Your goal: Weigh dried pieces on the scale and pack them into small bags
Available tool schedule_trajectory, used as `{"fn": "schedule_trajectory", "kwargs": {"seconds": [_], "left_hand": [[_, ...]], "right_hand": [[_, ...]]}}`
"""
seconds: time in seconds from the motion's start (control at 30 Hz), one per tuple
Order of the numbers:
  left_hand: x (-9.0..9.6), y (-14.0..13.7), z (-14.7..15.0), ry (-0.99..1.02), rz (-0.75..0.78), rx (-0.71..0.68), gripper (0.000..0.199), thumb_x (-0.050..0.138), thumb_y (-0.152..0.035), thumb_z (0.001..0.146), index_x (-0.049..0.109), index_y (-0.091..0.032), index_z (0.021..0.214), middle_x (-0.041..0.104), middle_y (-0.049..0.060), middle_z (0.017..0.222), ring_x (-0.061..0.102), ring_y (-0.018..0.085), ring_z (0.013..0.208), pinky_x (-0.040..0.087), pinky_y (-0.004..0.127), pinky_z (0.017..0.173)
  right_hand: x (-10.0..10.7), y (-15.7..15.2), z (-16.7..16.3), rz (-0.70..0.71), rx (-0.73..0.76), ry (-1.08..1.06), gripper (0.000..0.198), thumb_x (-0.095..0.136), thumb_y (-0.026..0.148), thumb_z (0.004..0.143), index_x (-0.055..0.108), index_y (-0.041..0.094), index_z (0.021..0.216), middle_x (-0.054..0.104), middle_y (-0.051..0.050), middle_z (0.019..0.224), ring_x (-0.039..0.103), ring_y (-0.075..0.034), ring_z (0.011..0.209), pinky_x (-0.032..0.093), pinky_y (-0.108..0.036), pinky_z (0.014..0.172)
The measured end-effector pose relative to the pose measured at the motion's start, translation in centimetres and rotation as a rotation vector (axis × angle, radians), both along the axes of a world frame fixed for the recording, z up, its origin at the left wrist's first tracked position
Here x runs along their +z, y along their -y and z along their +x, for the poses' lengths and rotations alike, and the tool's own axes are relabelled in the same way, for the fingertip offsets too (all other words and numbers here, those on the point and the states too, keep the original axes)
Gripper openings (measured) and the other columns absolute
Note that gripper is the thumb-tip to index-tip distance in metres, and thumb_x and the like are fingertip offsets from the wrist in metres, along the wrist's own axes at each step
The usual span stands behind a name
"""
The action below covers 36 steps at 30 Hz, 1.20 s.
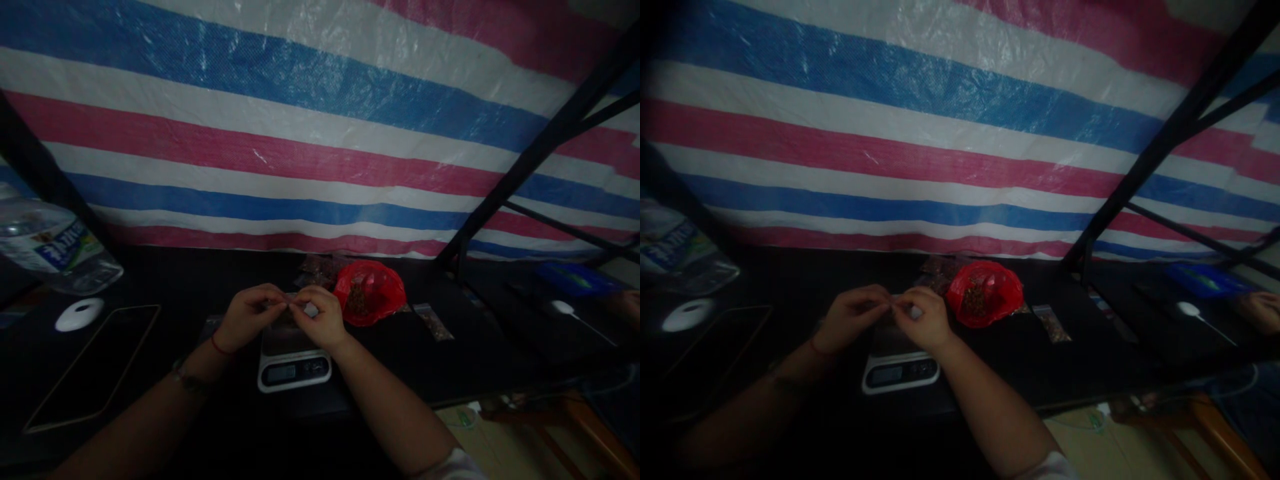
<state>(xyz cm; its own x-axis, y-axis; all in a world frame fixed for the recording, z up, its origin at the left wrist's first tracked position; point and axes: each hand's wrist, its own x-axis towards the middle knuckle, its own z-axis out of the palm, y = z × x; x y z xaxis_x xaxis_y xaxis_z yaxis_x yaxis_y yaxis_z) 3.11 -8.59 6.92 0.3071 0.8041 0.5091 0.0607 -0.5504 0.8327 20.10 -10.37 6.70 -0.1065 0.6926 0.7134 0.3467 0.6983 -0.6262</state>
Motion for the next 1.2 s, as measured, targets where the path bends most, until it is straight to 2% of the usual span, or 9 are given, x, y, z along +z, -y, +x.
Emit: {"fn": "schedule_trajectory", "kwargs": {"seconds": [0.27, 0.4, 0.53, 0.67, 0.73, 0.83, 0.97, 1.07, 1.2], "left_hand": [[2.4, 0.2, -0.1, -0.151, 0.108, 0.025, 0.013, 0.066, -0.029, 0.079, 0.073, -0.019, 0.076, 0.071, 0.006, 0.079, 0.067, 0.016, 0.073, 0.054, 0.025, 0.068], [4.3, 0.5, -1.2, -0.183, 0.074, 0.150, 0.017, 0.066, -0.035, 0.079, 0.074, -0.020, 0.080, 0.073, 0.005, 0.082, 0.068, 0.017, 0.076, 0.054, 0.026, 0.071], [6.1, 0.9, -2.0, -0.135, 0.021, 0.295, 0.020, 0.069, -0.038, 0.075, 0.074, -0.019, 0.076, 0.074, 0.003, 0.077, 0.067, 0.017, 0.071, 0.054, 0.026, 0.069], [7.1, 1.1, -3.6, -0.160, 0.022, 0.417, 0.024, 0.066, -0.041, 0.075, 0.074, -0.019, 0.078, 0.074, 0.003, 0.077, 0.067, 0.018, 0.071, 0.053, 0.026, 0.068], [6.4, 0.9, -5.4, -0.250, 0.012, 0.531, 0.029, 0.062, -0.045, 0.078, 0.073, -0.019, 0.083, 0.074, 0.004, 0.080, 0.067, 0.019, 0.073, 0.052, 0.026, 0.066], [3.5, 0.4, -8.4, -0.561, -0.111, 0.680, 0.036, 0.054, -0.047, 0.082, 0.070, -0.018, 0.094, 0.074, 0.009, 0.092, 0.068, 0.024, 0.082, 0.052, 0.029, 0.070], [-1.5, 0.3, -10.2, -1.060, -0.425, 0.664, 0.063, 0.051, -0.060, 0.079, 0.063, -0.005, 0.107, 0.067, 0.024, 0.105, 0.065, 0.035, 0.097, 0.051, 0.039, 0.079], [-3.4, 0.4, -9.8, -1.168, -0.464, 0.641, 0.061, 0.054, -0.054, 0.078, 0.057, -0.006, 0.115, 0.064, 0.025, 0.111, 0.064, 0.036, 0.101, 0.050, 0.039, 0.081], [-3.6, 0.3, -9.5, -1.075, -0.463, 0.601, 0.054, 0.059, -0.036, 0.078, 0.051, -0.011, 0.125, 0.066, 0.018, 0.113, 0.064, 0.030, 0.103, 0.049, 0.034, 0.083]], "right_hand": [[0.4, -0.7, 0.6, -0.002, -0.004, -0.073, 0.012, 0.064, 0.023, 0.076, 0.064, 0.021, 0.065, 0.066, -0.002, 0.067, 0.061, -0.015, 0.064, 0.050, -0.027, 0.062], [2.4, -0.9, 0.5, -0.002, -0.020, -0.144, 0.017, 0.068, 0.025, 0.076, 0.064, 0.021, 0.061, 0.065, -0.002, 0.064, 0.060, -0.015, 0.062, 0.048, -0.026, 0.058], [4.9, -0.2, -0.2, 0.019, -0.005, -0.096, 0.014, 0.063, 0.023, 0.081, 0.067, 0.022, 0.067, 0.068, -0.002, 0.071, 0.063, -0.016, 0.072, 0.050, -0.029, 0.069], [5.9, -1.0, 0.3, -0.040, -0.121, -0.121, 0.013, 0.062, 0.029, 0.081, 0.069, 0.020, 0.074, 0.068, -0.002, 0.076, 0.062, -0.016, 0.073, 0.048, -0.028, 0.070], [5.8, -2.6, 1.8, -0.122, -0.227, -0.155, 0.020, 0.059, 0.035, 0.082, 0.070, 0.018, 0.080, 0.069, -0.002, 0.076, 0.061, -0.016, 0.070, 0.048, -0.028, 0.068], [5.4, -5.5, 5.0, -0.270, -0.390, -0.065, 0.030, 0.050, 0.035, 0.086, 0.071, 0.014, 0.081, 0.069, -0.004, 0.075, 0.061, -0.017, 0.070, 0.047, -0.028, 0.069], [4.3, -6.8, 7.6, -0.405, -0.522, 0.310, 0.024, 0.055, 0.023, 0.082, 0.070, 0.010, 0.097, 0.070, -0.012, 0.095, 0.062, -0.022, 0.091, 0.044, -0.032, 0.086], [3.5, -5.3, 6.6, -0.355, -0.499, 0.383, 0.030, 0.056, 0.022, 0.082, 0.067, 0.013, 0.109, 0.067, -0.012, 0.107, 0.059, -0.021, 0.102, 0.042, -0.032, 0.093], [2.7, -1.3, 3.4, -0.256, -0.265, 0.322, 0.029, 0.056, 0.019, 0.082, 0.066, 0.018, 0.109, 0.066, -0.007, 0.100, 0.058, -0.020, 0.098, 0.045, -0.034, 0.091]]}}
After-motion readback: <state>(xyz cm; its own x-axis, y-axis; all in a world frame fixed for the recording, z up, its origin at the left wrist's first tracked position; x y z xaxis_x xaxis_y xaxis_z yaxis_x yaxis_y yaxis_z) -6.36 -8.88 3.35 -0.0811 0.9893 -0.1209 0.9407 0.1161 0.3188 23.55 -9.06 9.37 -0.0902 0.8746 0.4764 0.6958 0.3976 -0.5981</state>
